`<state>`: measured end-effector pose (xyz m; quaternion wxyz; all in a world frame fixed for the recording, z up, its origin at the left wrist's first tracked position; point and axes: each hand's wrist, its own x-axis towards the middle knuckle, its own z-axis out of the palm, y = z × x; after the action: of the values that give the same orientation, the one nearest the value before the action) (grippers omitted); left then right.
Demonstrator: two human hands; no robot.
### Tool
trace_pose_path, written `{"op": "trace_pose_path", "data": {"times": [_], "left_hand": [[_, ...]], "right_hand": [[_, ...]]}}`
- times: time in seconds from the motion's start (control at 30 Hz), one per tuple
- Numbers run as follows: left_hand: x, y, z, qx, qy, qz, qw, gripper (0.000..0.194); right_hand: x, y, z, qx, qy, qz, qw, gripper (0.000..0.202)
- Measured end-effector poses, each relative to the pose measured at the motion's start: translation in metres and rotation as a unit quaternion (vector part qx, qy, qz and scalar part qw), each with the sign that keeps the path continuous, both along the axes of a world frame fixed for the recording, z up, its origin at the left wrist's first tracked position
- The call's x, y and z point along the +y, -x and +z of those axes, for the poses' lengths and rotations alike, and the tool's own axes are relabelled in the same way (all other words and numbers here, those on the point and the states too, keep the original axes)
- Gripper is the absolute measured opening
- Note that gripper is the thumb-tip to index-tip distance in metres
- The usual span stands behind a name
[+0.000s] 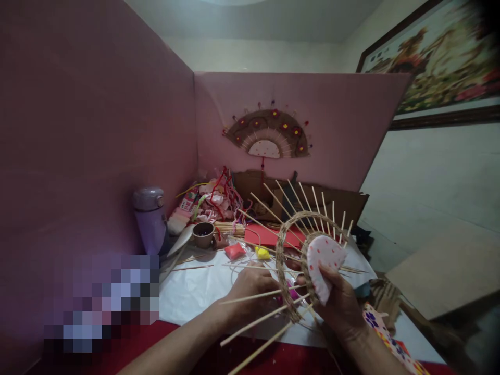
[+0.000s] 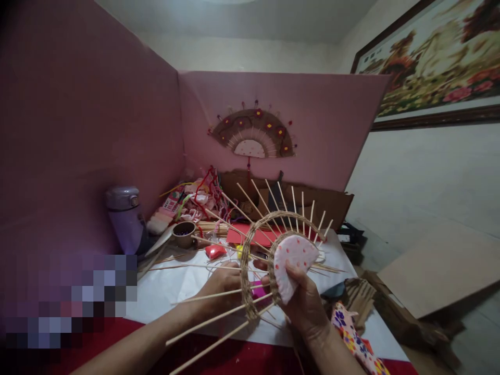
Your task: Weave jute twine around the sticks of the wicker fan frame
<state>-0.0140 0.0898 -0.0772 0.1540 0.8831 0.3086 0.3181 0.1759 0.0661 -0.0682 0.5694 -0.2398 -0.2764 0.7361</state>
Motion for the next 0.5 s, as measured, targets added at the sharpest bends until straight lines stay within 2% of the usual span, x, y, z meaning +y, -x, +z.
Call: {"op": "trace_pose_path", "data": {"times": [0.1,0.17,0.23,0.3,0.37,0.43,0.5], "left_hand": [[-0.006,0.016,0.016,0.062,-0.034,0.057,0.996,0.015],[-0.008,0.037,0.025,0.086,-0.043,0.151,0.984,0.02],[-0.008,0.063,0.028,0.112,-0.044,0.267,0.956,0.028],[-0.007,0.087,0.025,0.156,-0.04,0.376,0.913,0.028],[-0.005,0.105,0.017,0.204,-0.029,0.459,0.865,0.031],[-0.002,0.115,0.009,0.246,-0.015,0.499,0.831,0.032],[0.0,0.118,0.003,0.275,-0.009,0.519,0.809,0.034]], "right_hand": [[0.0,-0.002,0.001,0.019,-0.019,-0.009,1.0,0.011],[0.001,-0.004,0.001,0.025,-0.027,-0.012,0.999,0.012],[0.0,-0.004,0.001,0.022,-0.029,-0.009,0.999,0.012],[0.0,-0.003,0.002,0.015,-0.027,-0.003,1.0,0.013],[-0.001,-0.001,0.003,0.012,-0.025,-0.002,1.0,0.015],[-0.002,0.0,0.005,0.01,-0.024,-0.001,1.0,0.017],[-0.003,0.001,0.006,0.005,-0.024,0.001,1.0,0.019]]}}
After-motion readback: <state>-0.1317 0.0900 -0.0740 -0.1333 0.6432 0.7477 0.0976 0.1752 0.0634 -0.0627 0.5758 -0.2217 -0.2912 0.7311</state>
